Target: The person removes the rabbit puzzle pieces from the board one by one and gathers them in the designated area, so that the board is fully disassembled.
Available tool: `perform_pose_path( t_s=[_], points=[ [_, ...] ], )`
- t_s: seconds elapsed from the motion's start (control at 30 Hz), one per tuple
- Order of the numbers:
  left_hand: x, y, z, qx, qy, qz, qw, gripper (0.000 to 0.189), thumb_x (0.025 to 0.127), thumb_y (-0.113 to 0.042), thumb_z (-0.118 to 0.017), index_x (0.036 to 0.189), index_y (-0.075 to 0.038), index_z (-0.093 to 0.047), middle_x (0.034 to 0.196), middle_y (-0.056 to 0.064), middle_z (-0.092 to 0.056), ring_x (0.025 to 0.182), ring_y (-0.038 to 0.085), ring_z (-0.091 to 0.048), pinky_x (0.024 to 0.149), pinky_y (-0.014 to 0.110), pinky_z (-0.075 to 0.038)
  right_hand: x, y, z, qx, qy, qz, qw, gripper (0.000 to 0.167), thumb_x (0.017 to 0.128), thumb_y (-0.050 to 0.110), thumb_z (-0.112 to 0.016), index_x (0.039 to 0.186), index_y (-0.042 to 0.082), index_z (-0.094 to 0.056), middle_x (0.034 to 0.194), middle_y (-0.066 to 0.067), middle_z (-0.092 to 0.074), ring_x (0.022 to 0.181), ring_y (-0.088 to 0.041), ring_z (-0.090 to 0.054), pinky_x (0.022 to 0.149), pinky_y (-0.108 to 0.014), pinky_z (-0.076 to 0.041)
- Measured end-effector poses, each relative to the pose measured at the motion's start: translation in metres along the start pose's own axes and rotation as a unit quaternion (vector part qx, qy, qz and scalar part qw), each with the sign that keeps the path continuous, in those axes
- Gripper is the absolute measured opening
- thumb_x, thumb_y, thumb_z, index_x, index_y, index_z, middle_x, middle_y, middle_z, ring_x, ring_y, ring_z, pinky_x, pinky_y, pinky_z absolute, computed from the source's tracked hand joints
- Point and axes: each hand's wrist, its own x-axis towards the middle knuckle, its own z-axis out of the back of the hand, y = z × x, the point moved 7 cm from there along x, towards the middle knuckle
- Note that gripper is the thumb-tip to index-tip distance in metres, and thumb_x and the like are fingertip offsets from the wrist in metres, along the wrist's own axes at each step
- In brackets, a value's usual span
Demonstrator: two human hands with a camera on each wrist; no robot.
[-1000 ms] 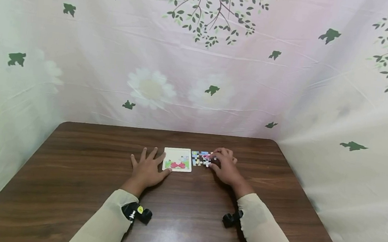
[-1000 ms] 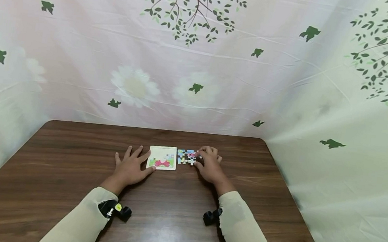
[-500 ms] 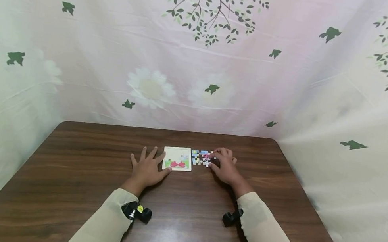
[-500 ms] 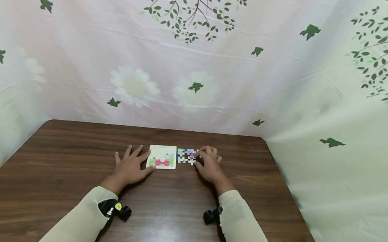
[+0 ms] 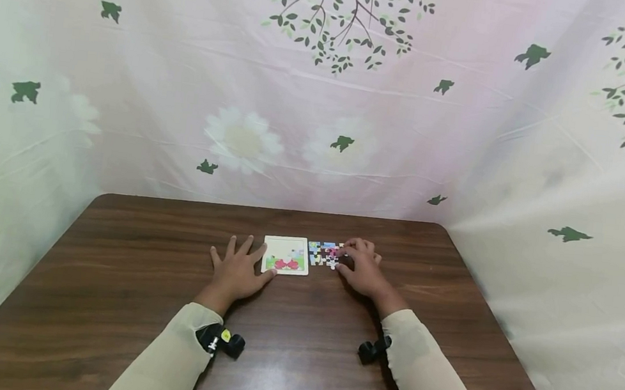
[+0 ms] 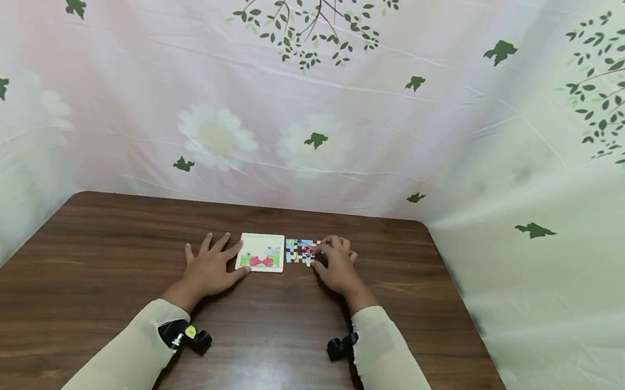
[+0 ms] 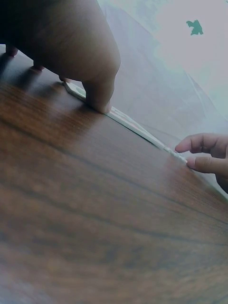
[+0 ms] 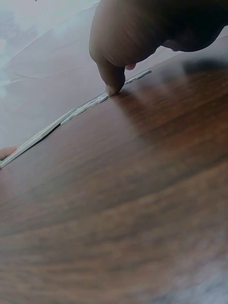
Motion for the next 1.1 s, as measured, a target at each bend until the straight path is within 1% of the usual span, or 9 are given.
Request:
perform_pose_path(
  t_s=[0.17,0.4,0.6,0.93,1.1],
  points=[
    [-0.0012,-0.0014,0.0021,-0.003,-0.004,-0.002,1.0,0.081,0.101,-0.069,-0.061,0.168,-0.026,-0.046,0.181,0.016,-0.031,0.169,0.054,-0.012,0.123,0.09,-0.004,0.0001,-0.0001,0.0,-0.004,0.001,-0.001,1.0,0.021,0.104,0.014,-0.075,0.123,0.006,-0.076,0.145,-0.017,-0.054,0.147,-0.044,-0.031,0.113,-0.068,-0.019],
    [-0.0026,-0.002,0.001,-0.004,-0.001,0.0,1.0,0.081,0.101,-0.069,-0.061,0.169,-0.026,-0.046,0.18,0.016,-0.031,0.169,0.054,-0.012,0.123,0.09,-0.004,-0.0006,-0.0024,-0.0017,-0.012,0.003,-0.004,0.9999,0.019,0.104,0.015,-0.074,0.12,0.006,-0.078,0.145,-0.017,-0.056,0.147,-0.045,-0.031,0.112,-0.067,-0.019],
    [-0.0033,-0.0031,0.0025,-0.008,-0.005,0.001,1.0,0.081,0.101,-0.069,-0.061,0.168,-0.026,-0.046,0.18,0.016,-0.031,0.169,0.054,-0.012,0.124,0.089,-0.003,0.0001,-0.0016,-0.0014,-0.011,-0.001,0.002,0.9999,0.018,0.104,0.015,-0.075,0.118,0.006,-0.078,0.144,-0.018,-0.056,0.146,-0.046,-0.033,0.111,-0.067,-0.02],
    [-0.0027,-0.0023,0.0017,-0.004,-0.005,0.003,1.0,0.081,0.101,-0.069,-0.061,0.168,-0.025,-0.046,0.18,0.017,-0.031,0.169,0.054,-0.012,0.124,0.089,-0.004,-0.0001,-0.0001,-0.0001,-0.013,0.003,-0.001,0.9999,0.021,0.104,0.016,-0.075,0.122,0.006,-0.078,0.146,-0.016,-0.056,0.146,-0.044,-0.033,0.112,-0.067,-0.021],
    [-0.0018,-0.002,0.001,-0.001,-0.005,0.005,1.0,0.081,0.101,-0.069,-0.061,0.168,-0.026,-0.046,0.18,0.016,-0.031,0.169,0.054,-0.013,0.124,0.089,-0.004,0.0003,0.0024,0.0011,-0.012,-0.008,0.003,0.9999,0.021,0.103,0.016,-0.075,0.122,0.007,-0.079,0.144,-0.015,-0.057,0.145,-0.042,-0.034,0.111,-0.065,-0.021]
  ],
)
